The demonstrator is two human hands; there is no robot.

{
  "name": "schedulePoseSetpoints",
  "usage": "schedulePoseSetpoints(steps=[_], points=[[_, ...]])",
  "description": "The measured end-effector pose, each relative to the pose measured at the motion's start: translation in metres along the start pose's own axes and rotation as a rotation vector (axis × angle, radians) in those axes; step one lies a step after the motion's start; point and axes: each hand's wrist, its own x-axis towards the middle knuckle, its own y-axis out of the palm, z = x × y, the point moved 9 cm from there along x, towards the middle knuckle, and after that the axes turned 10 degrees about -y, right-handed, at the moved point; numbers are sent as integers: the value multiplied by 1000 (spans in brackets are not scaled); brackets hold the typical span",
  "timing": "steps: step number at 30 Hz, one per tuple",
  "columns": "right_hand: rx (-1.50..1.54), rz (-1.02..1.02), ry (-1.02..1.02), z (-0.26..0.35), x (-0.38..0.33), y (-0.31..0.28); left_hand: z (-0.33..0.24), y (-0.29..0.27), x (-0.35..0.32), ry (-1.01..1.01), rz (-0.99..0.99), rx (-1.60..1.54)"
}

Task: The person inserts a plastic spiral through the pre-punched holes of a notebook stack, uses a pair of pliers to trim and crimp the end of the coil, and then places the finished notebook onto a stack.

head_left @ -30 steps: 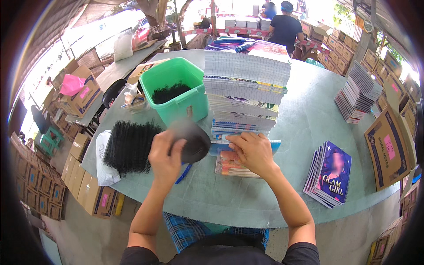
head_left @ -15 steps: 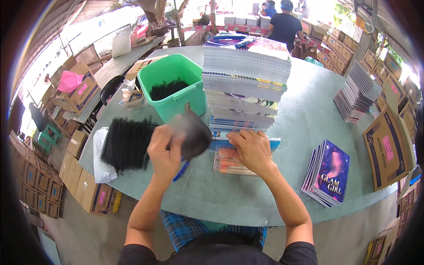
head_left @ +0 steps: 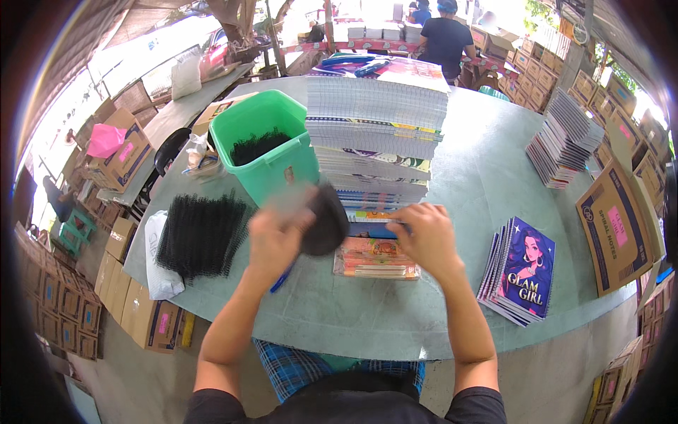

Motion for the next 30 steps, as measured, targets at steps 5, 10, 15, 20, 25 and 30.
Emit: schedulePoseSetpoints(steps=[5,10,15,20,25,30], points=[[741,-106,364,-64,-39,8,12,37,2,-155,258,119],[1132,-362,524,-76,-61,38,10,32,6,-130,195,35],[1186,-443,590,-78,-65,36,-5,49,8,-44,268,-74],[1172,-450,558,-75,-58,37,15,104,-29,-44,879,303],[1172,-465,585,-71,-61,37,9,58,1,-44,119,-50],[1128,-442,565,-77,-64,34,-2,60,9,-177,256,-185]])
